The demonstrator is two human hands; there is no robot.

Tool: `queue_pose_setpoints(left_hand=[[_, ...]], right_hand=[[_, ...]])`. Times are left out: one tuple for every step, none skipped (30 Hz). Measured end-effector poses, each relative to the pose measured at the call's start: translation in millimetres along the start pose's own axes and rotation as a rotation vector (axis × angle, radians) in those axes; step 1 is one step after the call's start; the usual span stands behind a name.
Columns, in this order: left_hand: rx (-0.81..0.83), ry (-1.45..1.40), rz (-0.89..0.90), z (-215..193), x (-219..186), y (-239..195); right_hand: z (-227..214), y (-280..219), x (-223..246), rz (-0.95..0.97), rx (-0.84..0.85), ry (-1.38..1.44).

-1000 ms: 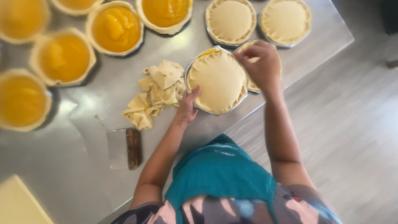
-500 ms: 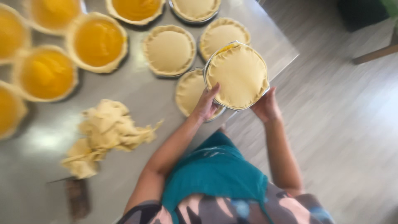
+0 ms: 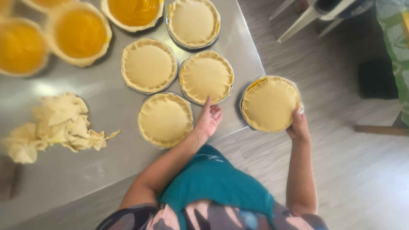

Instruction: The person places a square sheet of dough over a pie tin filled with orange filling, presses the edges to seal, and trims the excess dough with a bench scraper. The person repeats this process for several pies on a stainless steel table.

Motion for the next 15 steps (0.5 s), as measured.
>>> queue_pose_setpoints(left_hand=[[-0.026,-0.040,0.036,-3,-3,2],[-0.049,-0.079,0.076,-4,-7,3],[-0.040,-0.098,0.097,-1,-11,2],[-0.035,-0.116,0.119,2,-16,-3],[-0.029,-0.133,0.142,4,-22,-11],[-0.048,-0.074,0.112,4,-25,-21],[-0.067,-0.015,0.082,2,-29,-32],[-0.081,0.045,0.053,1,-37,-43],[-0.074,0.178,0.194,0,-61,-56],[-0.069,0.317,0.333,-1,-89,-71],[-0.069,0.458,0.470,-4,-119,-86],[-0.115,0.579,0.729,-9,-167,-105],[-0.390,0.575,0.880,-32,-212,-119],[-0.536,0.747,1.196,-36,-254,-150],[-0.671,0.708,1.290,-50,-287,-160]], right_hand=[[-3,8,-3,0.068,-0.027,-0.068],[-5,18,-5,0.130,-0.051,-0.136],[-7,27,-7,0.190,-0.074,-0.206],[1,35,-7,0.201,-0.018,-0.209],[9,43,-6,0.211,0.037,-0.212],[17,49,-7,0.226,0.093,-0.215],[22,54,-8,0.257,0.120,-0.171],[28,61,-10,0.283,0.148,-0.127],[35,68,-12,0.310,0.175,-0.083],[36,75,-14,0.329,0.150,-0.096],[37,82,-18,0.348,0.124,-0.109],[36,86,-21,0.368,0.091,-0.124],[41,90,-20,0.361,0.120,-0.107],[46,94,-18,0.352,0.145,-0.089],[53,98,-16,0.344,0.170,-0.070]])
Point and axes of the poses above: each hand's wrist, its own y-axis towards the middle knuckle, its own z-axis out of the palm, x = y × z, the point moved 9 cm from there along y, towards the middle knuckle, and after that the axes turned 2 degrees about -z, right-handed, at the moved point
